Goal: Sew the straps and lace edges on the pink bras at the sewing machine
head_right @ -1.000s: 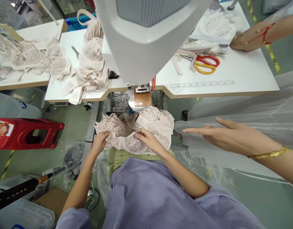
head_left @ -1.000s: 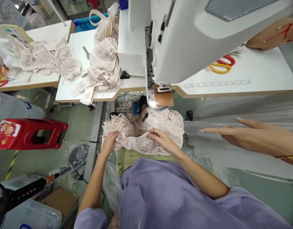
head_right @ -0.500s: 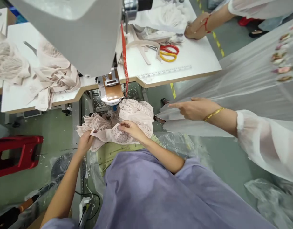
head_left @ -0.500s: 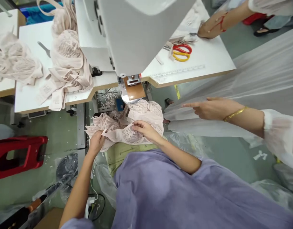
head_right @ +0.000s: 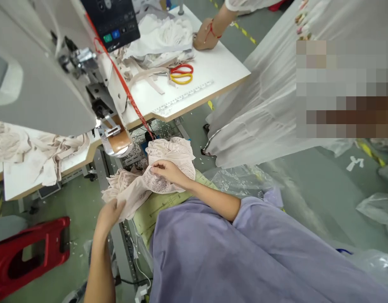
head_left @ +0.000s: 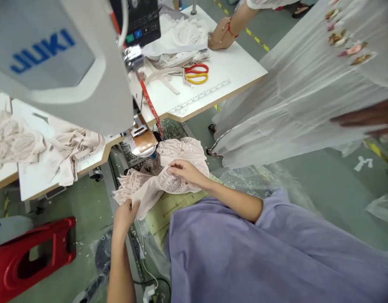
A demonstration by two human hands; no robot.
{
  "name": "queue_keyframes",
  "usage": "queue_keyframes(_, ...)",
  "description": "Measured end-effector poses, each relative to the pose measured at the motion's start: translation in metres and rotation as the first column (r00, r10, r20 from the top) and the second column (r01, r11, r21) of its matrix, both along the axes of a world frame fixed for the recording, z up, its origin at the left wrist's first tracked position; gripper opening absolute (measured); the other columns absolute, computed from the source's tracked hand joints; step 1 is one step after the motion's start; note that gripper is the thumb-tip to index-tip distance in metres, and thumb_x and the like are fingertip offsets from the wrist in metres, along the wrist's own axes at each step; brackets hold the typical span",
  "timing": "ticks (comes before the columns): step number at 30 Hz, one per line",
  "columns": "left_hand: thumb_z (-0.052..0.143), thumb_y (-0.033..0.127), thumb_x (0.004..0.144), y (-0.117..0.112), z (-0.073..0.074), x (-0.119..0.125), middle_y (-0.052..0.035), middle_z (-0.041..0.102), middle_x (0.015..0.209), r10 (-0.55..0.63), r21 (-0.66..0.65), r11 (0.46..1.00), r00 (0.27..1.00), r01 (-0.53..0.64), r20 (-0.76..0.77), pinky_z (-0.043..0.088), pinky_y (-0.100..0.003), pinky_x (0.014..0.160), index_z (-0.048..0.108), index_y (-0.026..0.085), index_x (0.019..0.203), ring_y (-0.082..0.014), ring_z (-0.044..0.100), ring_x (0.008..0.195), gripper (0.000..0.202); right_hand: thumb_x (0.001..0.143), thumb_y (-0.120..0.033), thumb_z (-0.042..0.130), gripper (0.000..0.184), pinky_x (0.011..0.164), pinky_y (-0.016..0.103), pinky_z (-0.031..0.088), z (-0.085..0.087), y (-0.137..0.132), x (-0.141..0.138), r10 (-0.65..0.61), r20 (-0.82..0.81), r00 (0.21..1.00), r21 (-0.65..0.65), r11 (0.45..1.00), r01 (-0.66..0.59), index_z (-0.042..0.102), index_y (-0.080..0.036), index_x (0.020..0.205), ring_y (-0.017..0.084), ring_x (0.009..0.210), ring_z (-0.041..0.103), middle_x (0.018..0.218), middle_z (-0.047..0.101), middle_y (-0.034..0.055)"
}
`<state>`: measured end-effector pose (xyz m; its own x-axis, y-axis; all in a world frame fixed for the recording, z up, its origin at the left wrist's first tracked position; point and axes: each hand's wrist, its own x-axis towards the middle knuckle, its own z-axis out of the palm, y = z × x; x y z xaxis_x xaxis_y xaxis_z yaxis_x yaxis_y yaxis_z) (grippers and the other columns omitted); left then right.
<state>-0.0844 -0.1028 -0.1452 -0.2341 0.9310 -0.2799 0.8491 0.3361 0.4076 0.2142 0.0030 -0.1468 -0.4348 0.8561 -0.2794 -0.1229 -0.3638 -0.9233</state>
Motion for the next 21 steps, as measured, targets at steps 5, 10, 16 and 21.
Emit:
queue_keyframes(5,0.054,0.042,0.094,0.05,0.059,0.086,-0.0142,0.056,0.139,-0.293,0.333,0.926,0.895,0.178,0.337,0.038,-0.043,0.109,0.051,0.022,0.139,-0.0305,0.05,0.131,0.049,0.084,-0.044,0.07,0.027,0.06,0.025,0.043,0.039,0.015,0.026,0.082,0.0,0.997,0.102,0.991,-0.081,0.07,-0.017,0.086,0.014,0.066,0.055,0.077,0.064,0.0011)
queue_keyframes(10,0.072,0.043,0.085,0.109,0.095,0.162,-0.0042,0.069,0.082,-0.347,0.297,0.937,0.6,0.185,0.721,0.047,-0.027,0.075,0.073,0.019,0.085,-0.0203,0.061,0.079,0.024,0.087,-0.04,0.068,0.023,0.062,0.025,0.044,0.088,0.033,0.06,0.05,0.092,0.995,0.33,0.941,-0.077,0.072,-0.018,0.092,0.016,0.071,0.058,0.08,0.067,0.0021)
queue_keyframes(16,0.065,0.053,0.089,0.13,0.106,0.202,-0.0015,0.065,0.079,-0.23,0.266,0.964,0.49,-0.004,0.841,0.046,-0.024,0.071,0.07,0.021,0.089,-0.0154,0.059,0.074,0.032,0.085,-0.04,0.071,0.024,0.065,0.025,0.045,0.104,0.052,0.083,-0.086,-0.003,0.996,0.348,0.934,0.081,0.069,-0.017,0.092,0.015,0.073,0.058,0.081,0.065,0.0017)
queue_keyframes(21,0.082,0.049,0.074,0.131,0.113,0.223,0.0004,0.064,0.072,-0.024,0.067,0.984,0.251,-0.165,0.968,0.047,-0.023,0.068,0.069,0.019,0.079,-0.0131,0.059,0.068,0.033,0.083,-0.04,0.072,0.024,0.067,0.026,0.045,0.105,0.053,0.088,-0.087,-0.111,0.99,0.257,0.96,0.113,0.069,-0.017,0.091,0.015,0.075,0.057,0.082,0.064,0.0014)
